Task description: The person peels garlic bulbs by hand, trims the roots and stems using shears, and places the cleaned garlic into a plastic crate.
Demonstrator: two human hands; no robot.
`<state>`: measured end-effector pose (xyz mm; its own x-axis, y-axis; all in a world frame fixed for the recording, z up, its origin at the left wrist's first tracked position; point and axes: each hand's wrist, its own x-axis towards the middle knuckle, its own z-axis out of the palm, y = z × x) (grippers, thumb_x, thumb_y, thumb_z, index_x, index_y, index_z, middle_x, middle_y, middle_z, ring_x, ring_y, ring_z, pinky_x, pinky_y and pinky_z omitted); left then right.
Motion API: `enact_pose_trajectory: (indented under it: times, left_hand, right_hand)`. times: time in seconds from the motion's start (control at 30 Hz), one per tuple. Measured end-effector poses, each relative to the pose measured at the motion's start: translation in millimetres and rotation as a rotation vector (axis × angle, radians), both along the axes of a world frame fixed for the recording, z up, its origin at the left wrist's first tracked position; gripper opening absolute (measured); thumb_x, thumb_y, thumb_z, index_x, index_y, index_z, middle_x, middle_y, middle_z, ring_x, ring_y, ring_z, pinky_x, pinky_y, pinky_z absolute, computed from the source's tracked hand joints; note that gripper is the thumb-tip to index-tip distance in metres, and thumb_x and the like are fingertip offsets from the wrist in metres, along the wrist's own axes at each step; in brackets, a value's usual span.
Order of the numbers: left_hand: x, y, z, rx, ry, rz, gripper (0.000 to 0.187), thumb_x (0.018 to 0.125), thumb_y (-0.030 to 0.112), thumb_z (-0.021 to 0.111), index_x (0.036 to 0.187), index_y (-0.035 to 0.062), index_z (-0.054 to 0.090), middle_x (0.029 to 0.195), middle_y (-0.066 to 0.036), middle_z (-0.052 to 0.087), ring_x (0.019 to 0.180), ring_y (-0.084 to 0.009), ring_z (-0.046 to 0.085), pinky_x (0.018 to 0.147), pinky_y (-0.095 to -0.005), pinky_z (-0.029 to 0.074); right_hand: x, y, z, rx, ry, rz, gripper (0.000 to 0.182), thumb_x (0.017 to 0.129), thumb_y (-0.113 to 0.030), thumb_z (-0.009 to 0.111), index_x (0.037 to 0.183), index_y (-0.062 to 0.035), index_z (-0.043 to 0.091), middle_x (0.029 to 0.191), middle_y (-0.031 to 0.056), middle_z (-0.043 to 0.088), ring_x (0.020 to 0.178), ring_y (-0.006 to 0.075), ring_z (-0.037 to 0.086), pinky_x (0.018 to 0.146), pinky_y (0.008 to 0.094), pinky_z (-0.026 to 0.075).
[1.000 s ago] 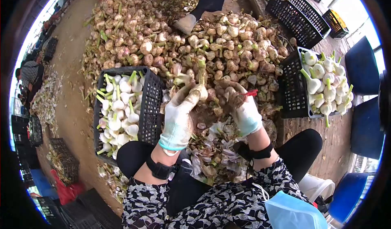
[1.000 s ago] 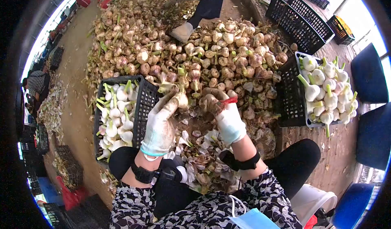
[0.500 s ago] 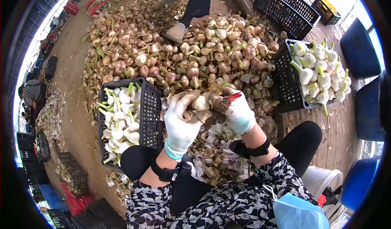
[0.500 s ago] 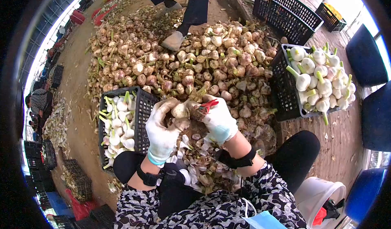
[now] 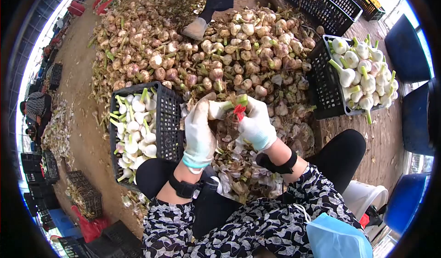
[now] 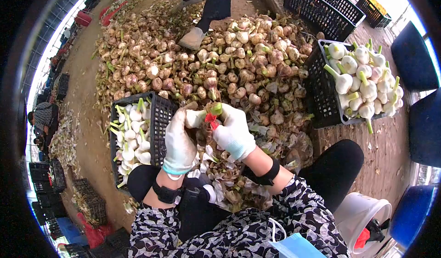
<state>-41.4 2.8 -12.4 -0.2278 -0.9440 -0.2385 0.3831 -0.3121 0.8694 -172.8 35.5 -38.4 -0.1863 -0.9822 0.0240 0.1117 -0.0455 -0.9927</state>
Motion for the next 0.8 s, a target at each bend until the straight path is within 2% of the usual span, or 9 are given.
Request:
enact_pose_trajectory:
  times: [0.2, 0.27, 0.37, 0.43, 0.47, 0.5, 0.57, 0.7, 0.8]
  left_hand:
    - [-3, 3, -12, -0.411, -0.516, -0.007, 0.037, 0.096, 0.018, 0.048, 0.124, -0.0062, 0.049, 0.108, -0.010, 0.059, 0.094, -0.0136, 0.055, 0.085, -0.0264, 0.045]
    - [-5, 9, 0, -0.592, -0.629, -0.032, 0.038, 0.092, 0.008, 0.056, 0.126, -0.0073, 0.047, 0.113, -0.009, 0.057, 0.097, -0.0127, 0.055, 0.086, -0.0248, 0.045]
    - [-2, 10, 11, -0.401, -0.414, -0.084, 0.038, 0.090, 0.003, 0.055, 0.126, -0.0074, 0.046, 0.112, -0.009, 0.058, 0.098, -0.0127, 0.055, 0.085, -0.0233, 0.045]
    - [5, 8, 14, -0.084, -0.098, -0.126, 0.035, 0.093, 0.011, 0.055, 0.123, -0.0059, 0.050, 0.107, -0.010, 0.060, 0.095, -0.0119, 0.057, 0.085, -0.0236, 0.046]
    - [8, 7, 12, -0.045, -0.026, -0.156, 0.036, 0.093, 0.015, 0.055, 0.123, -0.0058, 0.051, 0.107, -0.010, 0.061, 0.094, -0.0118, 0.057, 0.085, -0.0237, 0.046]
    - [10, 6, 10, -0.006, 0.046, -0.187, 0.037, 0.094, 0.018, 0.054, 0.123, -0.0057, 0.051, 0.106, -0.010, 0.061, 0.094, -0.0116, 0.058, 0.086, -0.0238, 0.046]
    - [9, 2, 8, -0.058, -0.066, -0.214, 0.038, 0.095, 0.020, 0.053, 0.124, -0.0053, 0.050, 0.107, -0.010, 0.061, 0.093, -0.0119, 0.058, 0.086, -0.0235, 0.045]
    - [3, 7, -2, -0.383, -0.329, -0.158, 0.050, 0.086, 0.024, 0.067, 0.123, -0.0051, 0.050, 0.101, -0.007, 0.061, 0.090, -0.0119, 0.057, 0.084, -0.0239, 0.046]
    - [9, 4, 12, -0.297, -0.305, -0.272, 0.053, 0.081, 0.018, 0.073, 0.122, -0.0066, 0.050, 0.100, -0.007, 0.061, 0.089, -0.0114, 0.057, 0.080, -0.0252, 0.048]
  right_hand:
    - [-10, -5, -9, -0.011, -0.312, 0.060, 0.026, 0.076, 0.003, 0.060, 0.102, -0.0008, 0.059, 0.091, 0.0077, 0.063, 0.084, 0.0135, 0.058, 0.077, 0.0271, 0.046]
    - [-14, -8, -5, -0.023, -0.155, 0.010, 0.026, 0.076, 0.001, 0.061, 0.101, -0.0006, 0.059, 0.092, 0.0089, 0.063, 0.083, 0.0160, 0.059, 0.077, 0.0277, 0.046]
    - [-25, -1, 14, -0.190, 0.164, 0.002, 0.025, 0.075, 0.002, 0.059, 0.100, 0.0001, 0.059, 0.094, 0.0124, 0.062, 0.084, 0.0225, 0.061, 0.079, 0.0284, 0.046]
    - [-27, 3, 21, -0.354, 0.476, 0.015, 0.036, 0.080, -0.019, 0.069, 0.108, -0.0009, 0.057, 0.098, 0.0025, 0.061, 0.085, 0.0118, 0.058, 0.076, 0.0265, 0.046]
    - [-31, 9, 23, -0.026, -0.304, 0.220, 0.032, 0.078, -0.012, 0.067, 0.106, 0.0002, 0.058, 0.099, 0.0037, 0.061, 0.086, 0.0147, 0.058, 0.076, 0.0272, 0.047]
    - [-28, 9, 10, -0.197, -0.529, 0.191, 0.029, 0.076, -0.004, 0.059, 0.105, 0.0012, 0.058, 0.101, 0.0049, 0.062, 0.090, 0.0166, 0.058, 0.079, 0.0284, 0.047]
    - [-39, 11, 8, -0.210, 0.243, 0.189, 0.019, 0.082, -0.004, 0.051, 0.098, -0.0003, 0.059, 0.090, 0.0024, 0.061, 0.081, 0.0094, 0.055, 0.073, 0.0242, 0.046]
    - [-14, 11, 13, 0.046, -0.083, -0.012, 0.019, 0.081, 0.000, 0.047, 0.096, 0.0006, 0.058, 0.082, 0.0004, 0.057, 0.072, 0.0080, 0.051, 0.059, 0.0220, 0.042]
    - [-26, 8, 9, 0.049, -0.196, 0.104, 0.029, 0.079, 0.005, 0.043, 0.103, 0.0012, 0.058, 0.089, 0.0048, 0.060, 0.080, 0.0130, 0.056, 0.070, 0.0263, 0.046]
